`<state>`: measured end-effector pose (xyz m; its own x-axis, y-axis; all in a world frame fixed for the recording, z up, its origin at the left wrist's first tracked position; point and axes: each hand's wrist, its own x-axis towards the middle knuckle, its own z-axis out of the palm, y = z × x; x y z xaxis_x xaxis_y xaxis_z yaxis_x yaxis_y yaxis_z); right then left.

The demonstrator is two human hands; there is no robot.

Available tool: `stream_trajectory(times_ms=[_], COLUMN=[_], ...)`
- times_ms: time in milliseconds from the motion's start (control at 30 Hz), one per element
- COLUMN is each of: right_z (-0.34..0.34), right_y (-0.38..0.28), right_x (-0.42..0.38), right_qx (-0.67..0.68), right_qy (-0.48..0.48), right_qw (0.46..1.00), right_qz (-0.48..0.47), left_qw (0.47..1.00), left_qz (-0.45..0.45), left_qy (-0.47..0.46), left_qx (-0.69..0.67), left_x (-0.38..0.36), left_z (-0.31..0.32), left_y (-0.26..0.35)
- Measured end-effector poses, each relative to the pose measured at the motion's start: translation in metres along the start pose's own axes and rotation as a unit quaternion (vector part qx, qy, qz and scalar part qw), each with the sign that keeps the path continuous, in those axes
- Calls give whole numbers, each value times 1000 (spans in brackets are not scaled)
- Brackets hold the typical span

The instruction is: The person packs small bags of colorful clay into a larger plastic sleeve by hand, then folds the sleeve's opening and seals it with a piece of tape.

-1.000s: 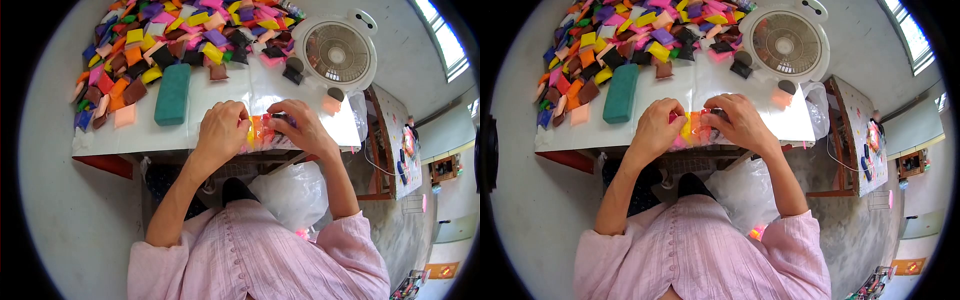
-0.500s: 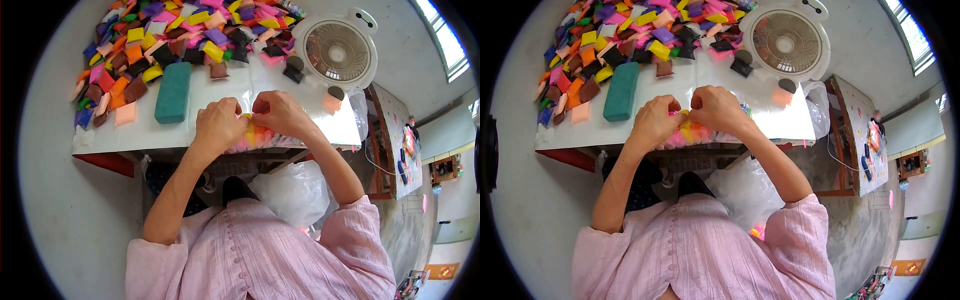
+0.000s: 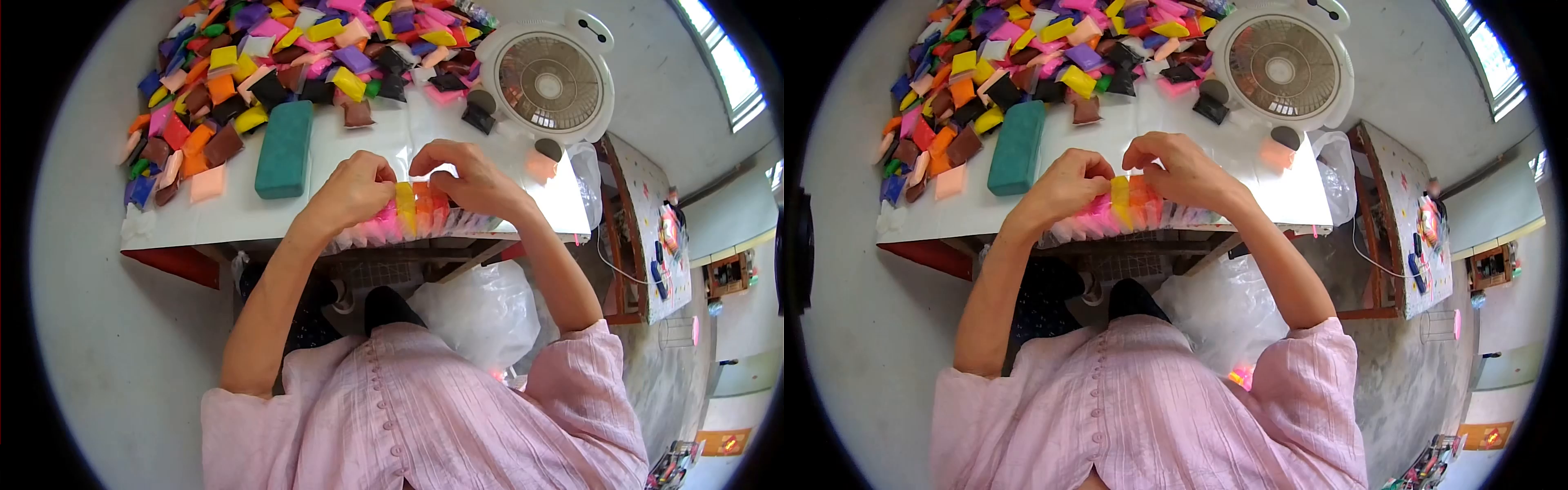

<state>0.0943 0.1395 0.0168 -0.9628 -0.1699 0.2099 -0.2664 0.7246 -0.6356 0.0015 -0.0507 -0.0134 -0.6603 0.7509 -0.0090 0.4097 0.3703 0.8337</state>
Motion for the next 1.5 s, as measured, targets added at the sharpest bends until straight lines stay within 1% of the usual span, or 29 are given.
stream_trajectory(times_ms=[33,133,233,333,533,733,833,967,1133,1233,1333,1500], right_z=[-2,-3,2,2,-10,-22,-11,-1,-12,-18,-17,-19], right_y=[0,-3,1,3,11,-2,-8,-2,4,8,3,13], right_x=[-2,-10,-9,-6,-8,-14,-9,-7,-10,-13,-15,-22], right_qx=[-3,-53,-111,-134,-205,-239,-199,-207,-235,-231,-220,-210], right_qy=[-1,-19,-40,-70,-69,-43,-55,-65,-80,-52,-44,-40], right_qw=[999,992,984,981,962,955,963,960,950,955,959,963], right_qz=[-41,-110,-133,-122,-167,-172,-172,-174,-191,-177,-172,-164], left_qw=[1000,999,999,999,1000,1000,1000,1000,1000,1000,1000,1000], left_qz=[-2,12,21,19,5,2,-7,11,14,3,-7,1], left_qy=[-11,-13,-7,-7,-24,-18,-17,-19,-16,-18,-23,-7], left_qx=[-13,-27,-36,-25,-15,-19,-16,-7,-10,-9,-16,-10], left_x=[-1,-2,-2,-2,-1,-1,-3,-2,-2,-3,-3,-4], left_z=[-2,-4,-2,-2,-2,-1,-1,-2,-1,-2,-1,1], left_y=[0,-2,-5,-3,-3,-4,0,-2,-4,-1,0,0])
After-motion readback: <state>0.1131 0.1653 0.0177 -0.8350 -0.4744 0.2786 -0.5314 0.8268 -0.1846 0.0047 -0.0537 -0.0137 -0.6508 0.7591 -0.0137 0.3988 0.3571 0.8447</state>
